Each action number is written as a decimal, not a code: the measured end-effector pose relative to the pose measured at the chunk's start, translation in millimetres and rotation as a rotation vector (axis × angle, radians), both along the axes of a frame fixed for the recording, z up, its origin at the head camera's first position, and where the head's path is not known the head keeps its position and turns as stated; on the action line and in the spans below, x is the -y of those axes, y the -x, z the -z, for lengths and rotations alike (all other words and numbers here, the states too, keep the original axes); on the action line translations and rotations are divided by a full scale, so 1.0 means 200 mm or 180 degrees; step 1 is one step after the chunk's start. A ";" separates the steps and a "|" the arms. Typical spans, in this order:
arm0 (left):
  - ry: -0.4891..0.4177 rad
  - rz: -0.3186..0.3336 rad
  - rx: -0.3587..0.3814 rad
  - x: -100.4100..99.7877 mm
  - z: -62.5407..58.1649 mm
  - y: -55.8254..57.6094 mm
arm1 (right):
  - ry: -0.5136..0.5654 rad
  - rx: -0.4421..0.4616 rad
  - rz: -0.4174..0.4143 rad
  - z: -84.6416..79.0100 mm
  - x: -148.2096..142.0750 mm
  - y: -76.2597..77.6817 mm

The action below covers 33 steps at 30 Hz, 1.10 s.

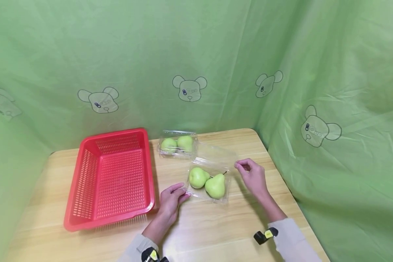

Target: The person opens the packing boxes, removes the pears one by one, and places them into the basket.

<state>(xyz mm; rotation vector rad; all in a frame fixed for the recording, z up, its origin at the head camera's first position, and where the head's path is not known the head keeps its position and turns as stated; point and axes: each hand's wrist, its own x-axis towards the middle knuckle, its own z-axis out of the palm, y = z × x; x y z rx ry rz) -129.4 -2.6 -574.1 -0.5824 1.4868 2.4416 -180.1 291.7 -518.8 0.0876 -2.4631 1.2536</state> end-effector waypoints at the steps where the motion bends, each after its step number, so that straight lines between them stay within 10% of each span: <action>1: 0.0002 0.0009 -0.0013 0.00 0.00 0.00 | 0.0047 0.0076 0.0046 0.00 0.00 0.01; 20: 0.0033 0.0096 -0.0072 -0.01 -0.01 0.00 | 0.0913 0.0996 0.0448 0.05 -0.05 0.13; 33: 0.0005 0.0120 -0.0026 -0.01 0.00 0.01 | 0.0806 0.1461 0.0477 0.09 -0.06 0.16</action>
